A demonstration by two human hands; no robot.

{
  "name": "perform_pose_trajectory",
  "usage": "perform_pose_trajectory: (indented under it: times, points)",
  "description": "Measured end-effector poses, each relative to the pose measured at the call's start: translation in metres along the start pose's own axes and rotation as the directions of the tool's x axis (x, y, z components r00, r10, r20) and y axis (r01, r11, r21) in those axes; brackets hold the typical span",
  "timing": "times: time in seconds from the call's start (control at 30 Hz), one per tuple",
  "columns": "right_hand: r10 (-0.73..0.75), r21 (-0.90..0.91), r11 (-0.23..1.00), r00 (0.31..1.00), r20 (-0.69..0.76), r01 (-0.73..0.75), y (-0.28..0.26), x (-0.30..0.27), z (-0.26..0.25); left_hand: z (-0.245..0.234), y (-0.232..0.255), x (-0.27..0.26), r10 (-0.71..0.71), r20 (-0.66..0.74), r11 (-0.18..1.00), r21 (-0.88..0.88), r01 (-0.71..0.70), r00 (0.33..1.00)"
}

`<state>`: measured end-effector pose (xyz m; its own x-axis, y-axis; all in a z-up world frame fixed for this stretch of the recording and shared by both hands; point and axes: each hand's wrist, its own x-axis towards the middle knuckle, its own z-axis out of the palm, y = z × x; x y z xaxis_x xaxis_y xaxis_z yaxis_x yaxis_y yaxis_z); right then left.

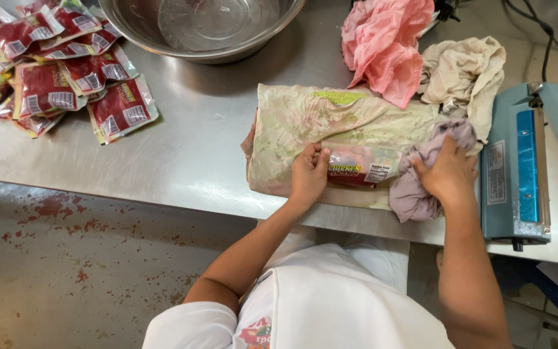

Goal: The person cleans individual food packets with a cloth, then places each one into a heat sealer to seal the opening.

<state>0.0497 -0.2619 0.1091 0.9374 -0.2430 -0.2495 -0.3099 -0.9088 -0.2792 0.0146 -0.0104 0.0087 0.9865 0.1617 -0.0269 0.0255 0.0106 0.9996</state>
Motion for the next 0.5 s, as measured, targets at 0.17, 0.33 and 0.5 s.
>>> perform_pose_trajectory:
  times: [0.17,0.33,0.5]
  points:
    - [-0.052,0.091,0.994,0.998,-0.044,0.056,0.026,-0.003,-0.007,0.003,0.007,0.002,-0.054,-0.033,0.998,-0.032,0.053,0.998]
    - [-0.248,0.212,0.925,0.925,-0.289,0.315,-0.006,-0.084,-0.052,0.001,0.013,0.003,-0.039,-0.021,0.999,0.031,0.040,0.999]
    - [-0.674,0.088,0.498,0.449,-0.586,0.863,-0.065,-0.055,-0.003,-0.007,0.018,0.003,0.093,-0.010,0.988,0.127,-0.091,0.996]
